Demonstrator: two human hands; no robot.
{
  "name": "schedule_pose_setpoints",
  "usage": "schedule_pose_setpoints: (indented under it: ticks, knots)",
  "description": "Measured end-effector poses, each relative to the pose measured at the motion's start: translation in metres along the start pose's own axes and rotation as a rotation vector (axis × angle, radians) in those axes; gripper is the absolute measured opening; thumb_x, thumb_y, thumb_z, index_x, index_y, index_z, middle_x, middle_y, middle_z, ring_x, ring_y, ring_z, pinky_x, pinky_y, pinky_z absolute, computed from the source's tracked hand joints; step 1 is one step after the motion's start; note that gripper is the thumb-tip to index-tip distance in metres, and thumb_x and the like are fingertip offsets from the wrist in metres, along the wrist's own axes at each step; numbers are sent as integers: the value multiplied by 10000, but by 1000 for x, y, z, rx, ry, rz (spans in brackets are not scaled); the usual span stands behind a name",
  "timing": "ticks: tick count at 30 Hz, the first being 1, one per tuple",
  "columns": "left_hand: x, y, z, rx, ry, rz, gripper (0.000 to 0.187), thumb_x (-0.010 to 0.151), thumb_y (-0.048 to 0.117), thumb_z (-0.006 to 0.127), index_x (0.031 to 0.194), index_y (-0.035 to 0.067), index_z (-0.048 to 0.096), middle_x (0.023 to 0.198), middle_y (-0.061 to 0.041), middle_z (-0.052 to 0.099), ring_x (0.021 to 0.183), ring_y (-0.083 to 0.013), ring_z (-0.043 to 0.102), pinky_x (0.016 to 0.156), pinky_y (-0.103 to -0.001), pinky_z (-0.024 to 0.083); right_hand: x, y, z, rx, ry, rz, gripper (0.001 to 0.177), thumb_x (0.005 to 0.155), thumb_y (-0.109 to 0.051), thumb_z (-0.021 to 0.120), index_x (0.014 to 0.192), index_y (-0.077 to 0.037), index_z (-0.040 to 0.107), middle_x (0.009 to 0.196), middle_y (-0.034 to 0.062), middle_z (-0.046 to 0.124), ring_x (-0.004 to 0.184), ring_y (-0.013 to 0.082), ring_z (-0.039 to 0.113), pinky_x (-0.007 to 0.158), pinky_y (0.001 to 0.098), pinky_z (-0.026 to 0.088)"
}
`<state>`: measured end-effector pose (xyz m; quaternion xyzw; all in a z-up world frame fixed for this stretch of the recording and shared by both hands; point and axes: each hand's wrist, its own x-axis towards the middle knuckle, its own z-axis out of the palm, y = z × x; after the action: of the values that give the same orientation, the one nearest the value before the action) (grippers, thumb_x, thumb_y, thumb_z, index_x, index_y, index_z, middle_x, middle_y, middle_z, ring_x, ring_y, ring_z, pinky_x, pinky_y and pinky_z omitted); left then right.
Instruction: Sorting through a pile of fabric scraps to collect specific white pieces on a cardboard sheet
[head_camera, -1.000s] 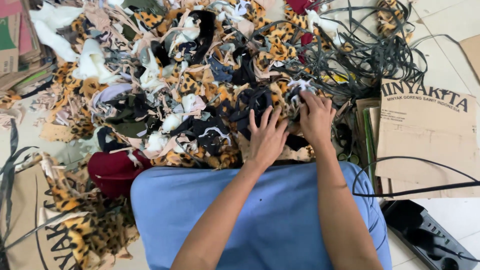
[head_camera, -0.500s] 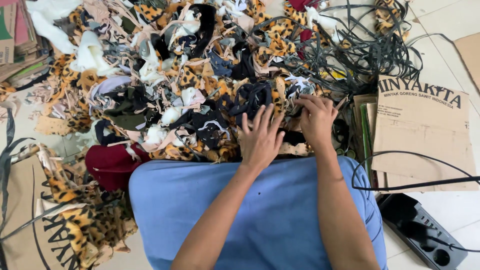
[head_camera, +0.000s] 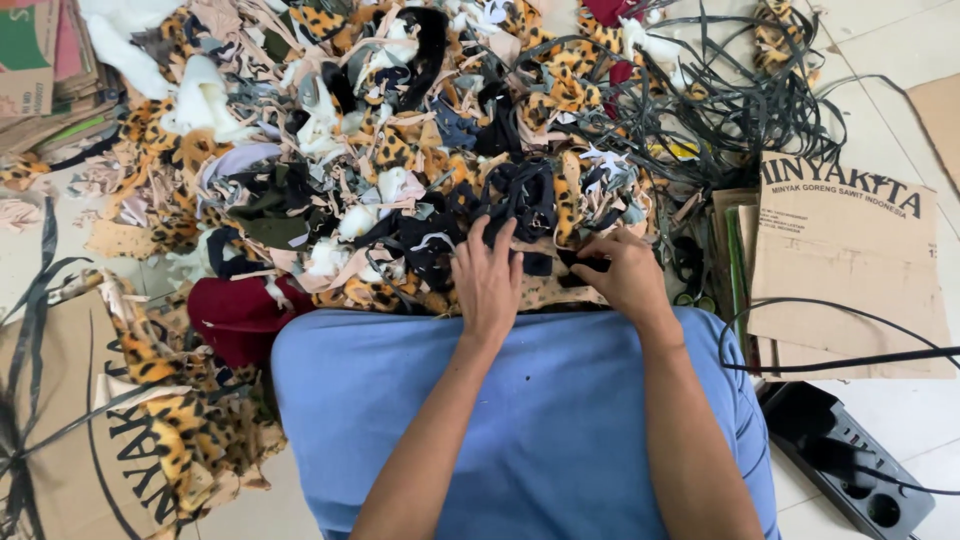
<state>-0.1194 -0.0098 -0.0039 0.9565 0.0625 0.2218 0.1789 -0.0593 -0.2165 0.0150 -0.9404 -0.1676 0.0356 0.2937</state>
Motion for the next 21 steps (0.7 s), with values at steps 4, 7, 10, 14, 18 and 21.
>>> schedule_pose_setpoints:
  ticks: [4, 7, 10, 14, 18, 21]
  knots:
    - [-8, 1, -1, -70, -28, 37, 491, 860, 207, 764, 1328, 205, 615, 1379, -121, 489, 1006, -321, 562, 782, -440, 464, -2, 4, -4, 35, 12, -7, 395, 746, -294, 894, 1110, -192, 779, 1058, 97, 651, 1008, 401, 687, 839, 524, 574]
    - [-9, 0, 4, -28, -89, 90, 487, 795, 191, 774, 1269, 211, 664, 1383, -100, 488, 1043, -291, 544, 805, -421, 441, -1, 18, 7, 34, -41, -43, 584, 639, -247, 909, 1197, -202, 742, 1107, 136, 669, 1103, 455, 664, 898, 572, 556]
    - [-9, -1, 12, 21, -83, 112, 433, 748, 160, 778, 1169, 210, 688, 1341, -80, 484, 998, -258, 514, 767, -402, 420, 2, 34, 19, -14, -61, -11, 539, 650, -203, 887, 1166, -234, 735, 1012, 53, 746, 1027, 337, 717, 884, 485, 573]
    - [-7, -3, 25, 17, 32, 154, 222, 759, 124, 817, 912, 166, 661, 1127, -32, 496, 912, -221, 499, 729, -351, 402, 1, 28, 15, -48, 11, 28, 343, 754, -184, 829, 1079, -270, 762, 911, -18, 763, 797, 235, 717, 735, 393, 574]
    - [-3, 1, 11, -29, 89, 139, 157, 862, 177, 780, 925, 162, 637, 1079, -5, 465, 859, -161, 450, 702, -308, 356, -2, 10, 5, -26, 134, -20, 348, 827, -32, 802, 1145, -169, 763, 990, 48, 743, 739, 233, 704, 681, 374, 585]
    - [12, -7, -17, -139, 153, 59, 142, 924, 193, 725, 1023, 179, 625, 1111, 16, 482, 947, -173, 495, 752, -319, 399, 19, 3, 20, 26, 250, -125, 364, 799, -4, 818, 1137, -130, 771, 1079, 96, 710, 728, 268, 703, 635, 370, 574]
